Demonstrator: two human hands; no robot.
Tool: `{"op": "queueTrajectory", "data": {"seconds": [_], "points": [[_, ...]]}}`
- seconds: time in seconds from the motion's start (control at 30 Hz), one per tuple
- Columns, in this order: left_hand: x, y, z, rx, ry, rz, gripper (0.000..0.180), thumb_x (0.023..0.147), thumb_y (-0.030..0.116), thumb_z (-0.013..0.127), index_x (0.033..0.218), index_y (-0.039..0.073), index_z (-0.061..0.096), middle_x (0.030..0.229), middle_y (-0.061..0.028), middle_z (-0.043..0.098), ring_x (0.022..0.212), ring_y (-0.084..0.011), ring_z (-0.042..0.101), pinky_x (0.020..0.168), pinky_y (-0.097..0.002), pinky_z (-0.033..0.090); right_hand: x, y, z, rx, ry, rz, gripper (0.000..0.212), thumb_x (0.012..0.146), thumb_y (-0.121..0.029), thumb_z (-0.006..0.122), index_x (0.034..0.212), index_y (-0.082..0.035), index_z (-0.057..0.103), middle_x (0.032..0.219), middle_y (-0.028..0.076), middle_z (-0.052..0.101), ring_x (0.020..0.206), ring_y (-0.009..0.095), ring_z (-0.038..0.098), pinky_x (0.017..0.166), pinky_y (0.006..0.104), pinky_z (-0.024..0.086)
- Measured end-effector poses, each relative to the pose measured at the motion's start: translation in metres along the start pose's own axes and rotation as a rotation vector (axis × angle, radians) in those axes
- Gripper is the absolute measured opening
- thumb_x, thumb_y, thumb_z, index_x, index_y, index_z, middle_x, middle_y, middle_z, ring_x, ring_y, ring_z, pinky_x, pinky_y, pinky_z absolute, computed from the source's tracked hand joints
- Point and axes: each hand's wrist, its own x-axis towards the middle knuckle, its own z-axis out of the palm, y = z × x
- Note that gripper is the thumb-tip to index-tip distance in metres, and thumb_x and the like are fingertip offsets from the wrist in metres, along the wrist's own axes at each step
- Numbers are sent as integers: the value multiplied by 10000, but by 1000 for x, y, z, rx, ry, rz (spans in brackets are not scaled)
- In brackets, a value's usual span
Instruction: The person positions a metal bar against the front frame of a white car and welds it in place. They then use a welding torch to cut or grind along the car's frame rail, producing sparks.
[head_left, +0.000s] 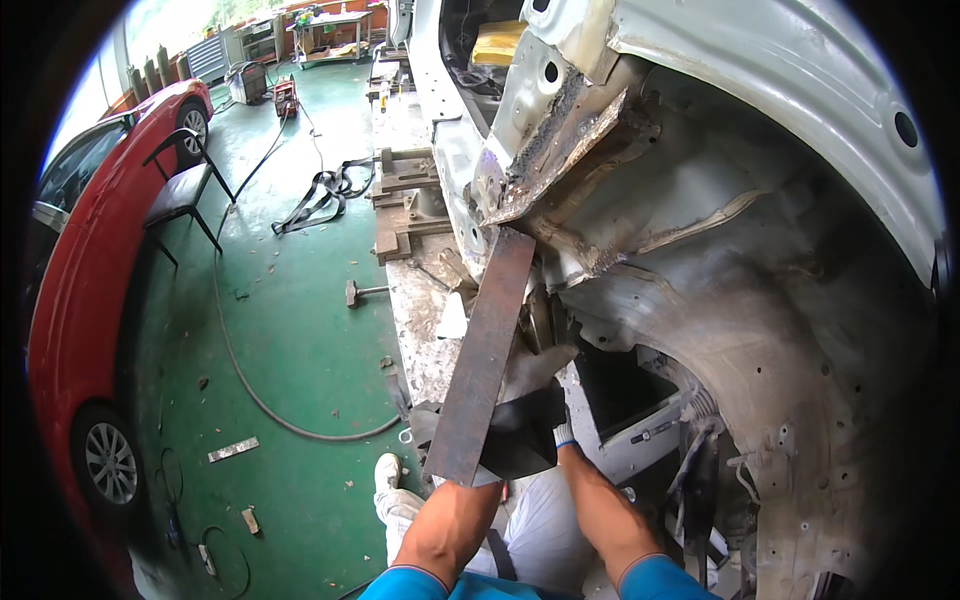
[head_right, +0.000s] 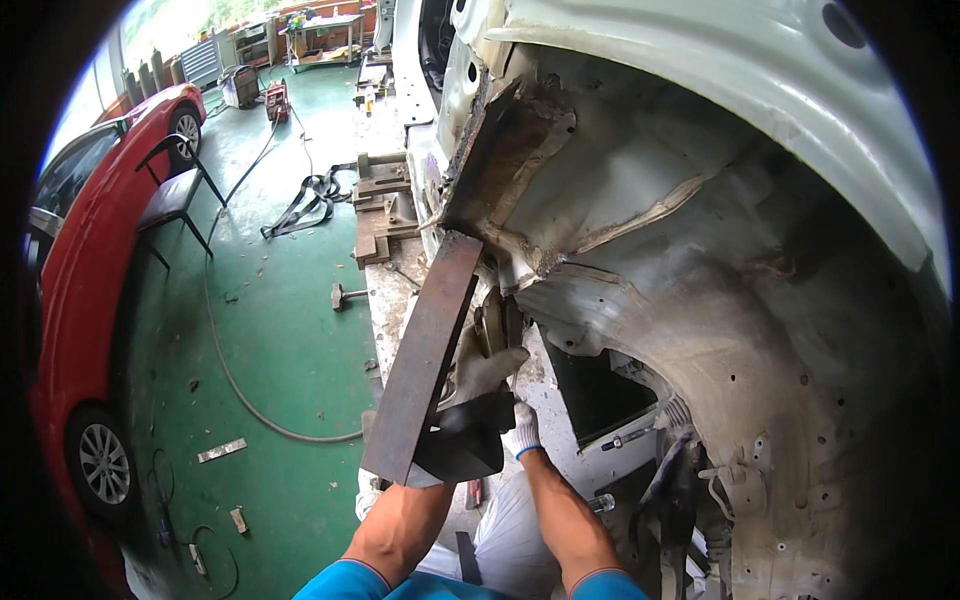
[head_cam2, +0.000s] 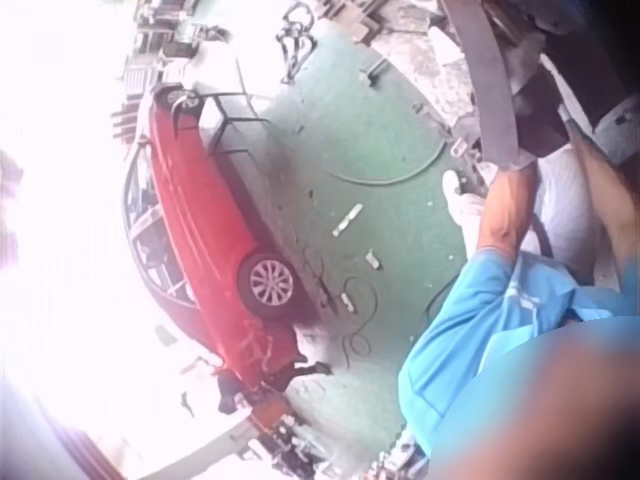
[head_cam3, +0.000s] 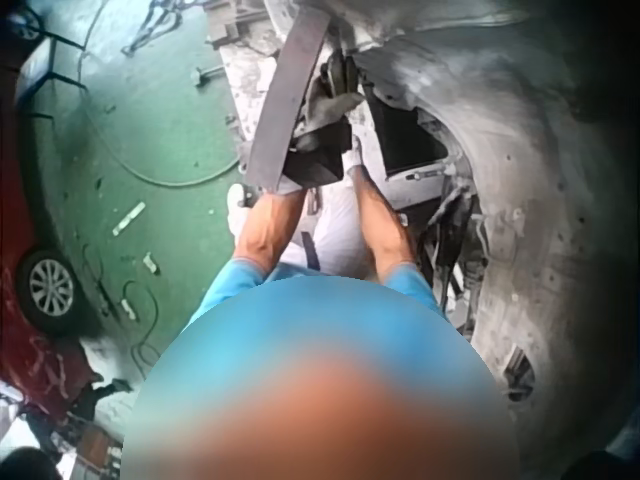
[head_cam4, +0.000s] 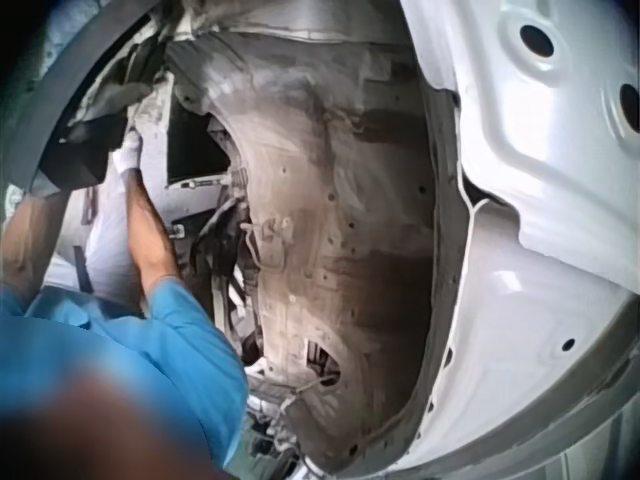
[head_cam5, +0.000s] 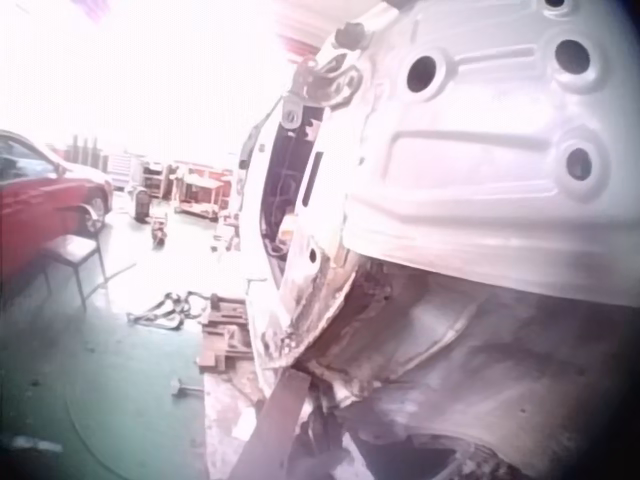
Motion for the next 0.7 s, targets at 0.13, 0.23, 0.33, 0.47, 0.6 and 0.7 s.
{"op": "queueTrajectory", "data": {"seconds": [0.13,0.23,0.33,0.47,0.6,0.7], "points": [[2,1,1,2,7,5,606,740,147,854,1306,14,683,1120,-97,740,1066,-221,692,940,-386,553,26,6,6,16,-35,23,269,1050,-329,637,1046,-85,750,754,25,679,631,197,628,592,394,526],[2,1,2,-10,13,11,610,739,143,854,1309,12,682,1123,-97,741,1071,-221,693,943,-384,554,34,9,6,21,-63,41,276,1051,-334,634,1046,-84,750,757,29,680,630,200,630,590,395,529],[0,1,1,-18,16,20,614,737,140,854,1311,10,681,1127,-98,741,1075,-222,695,945,-383,554,38,10,10,27,-91,58,282,1052,-339,631,1047,-83,750,760,33,681,630,202,632,588,395,532],[-2,3,-1,-26,18,42,619,734,135,854,1314,7,680,1131,-99,742,1082,-222,696,949,-381,555,43,11,15,47,-141,87,292,1054,-346,627,1048,-81,749,765,38,682,629,206,635,586,396,535],[-5,7,1,-49,17,50,624,732,130,854,1317,4,679,1135,-100,742,1088,-223,698,953,-380,556,49,12,17,68,-187,113,301,1055,-353,623,1049,-80,749,769,44,683,629,210,637,583,396,539],[-12,7,3,-52,17,52,628,730,127,854,1320,2,678,1138,-100,742,1093,-224,699,955,-378,556,50,12,17,81,-199,132,308,1056,-358,620,1049,-79,749,772,48,684,628,213,639,581,396,542]]}}
